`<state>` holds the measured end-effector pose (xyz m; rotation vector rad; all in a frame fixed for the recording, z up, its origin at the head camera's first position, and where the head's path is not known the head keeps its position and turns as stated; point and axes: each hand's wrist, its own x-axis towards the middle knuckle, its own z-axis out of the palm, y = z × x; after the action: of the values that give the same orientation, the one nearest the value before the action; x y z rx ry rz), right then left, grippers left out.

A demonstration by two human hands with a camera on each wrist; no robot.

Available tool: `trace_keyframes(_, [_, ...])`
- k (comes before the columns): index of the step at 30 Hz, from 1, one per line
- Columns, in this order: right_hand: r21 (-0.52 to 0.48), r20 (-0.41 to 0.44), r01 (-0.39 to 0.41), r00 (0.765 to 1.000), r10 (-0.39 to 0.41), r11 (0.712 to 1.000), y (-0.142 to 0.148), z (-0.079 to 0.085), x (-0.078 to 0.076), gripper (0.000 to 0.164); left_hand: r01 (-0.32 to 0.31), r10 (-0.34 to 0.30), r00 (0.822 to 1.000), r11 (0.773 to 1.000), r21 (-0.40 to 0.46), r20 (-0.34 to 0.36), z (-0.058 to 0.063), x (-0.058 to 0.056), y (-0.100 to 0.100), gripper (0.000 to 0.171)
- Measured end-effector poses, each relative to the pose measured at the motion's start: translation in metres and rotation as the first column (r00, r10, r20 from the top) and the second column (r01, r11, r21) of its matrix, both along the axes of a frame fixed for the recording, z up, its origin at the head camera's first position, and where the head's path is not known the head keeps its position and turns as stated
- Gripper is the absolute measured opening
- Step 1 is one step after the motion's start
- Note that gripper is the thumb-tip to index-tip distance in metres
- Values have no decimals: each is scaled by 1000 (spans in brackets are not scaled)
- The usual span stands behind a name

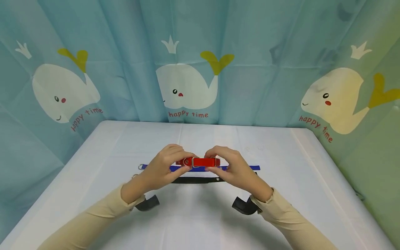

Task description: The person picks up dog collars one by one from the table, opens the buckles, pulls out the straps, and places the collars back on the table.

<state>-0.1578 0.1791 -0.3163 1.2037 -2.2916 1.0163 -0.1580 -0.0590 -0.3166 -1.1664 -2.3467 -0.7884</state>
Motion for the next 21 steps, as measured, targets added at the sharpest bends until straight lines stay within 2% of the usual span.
trace_keyframes(2, [27, 11, 10, 1000, -10, 1000, -2, 0, 2, 45, -30, 29, 998, 999, -12, -50, 0, 2, 2, 26])
trace_keyframes(5, [55, -17, 48, 999, -47, 997, -8, 0, 6, 43, -73, 64, 988, 995, -65, -141, 0, 4, 6, 24])
trace_keyframes(9, [84, -156, 75, 986, -61, 994, -15, 0, 6, 23, -117, 84, 968, 985, -128, -238, 0, 7, 10, 23])
trace_keyframes(12, [117, -217, 74, 975, -47, 990, -16, 1, 5, 24, -147, 112, 969, 978, -150, -221, 1, 8, 9, 23])
trace_keyframes(14, [137, -208, 84, 977, -54, 987, -15, 2, 5, 17, -160, 132, 974, 976, -150, -182, 2, 9, 8, 23])
trace_keyframes(17, [163, -193, 98, 979, -66, 982, -15, 3, 5, 20, -160, 139, 981, 975, -152, -138, 2, 10, 9, 24])
trace_keyframes(19, [169, -238, 108, 969, -66, 980, -16, 2, 4, 19, -161, 142, 981, 976, -146, -133, 1, 10, 10, 23])
trace_keyframes(21, [161, -310, 108, 949, -54, 981, -17, 1, 2, 21, -169, 151, 980, 975, -143, -133, 1, 11, 11, 24])
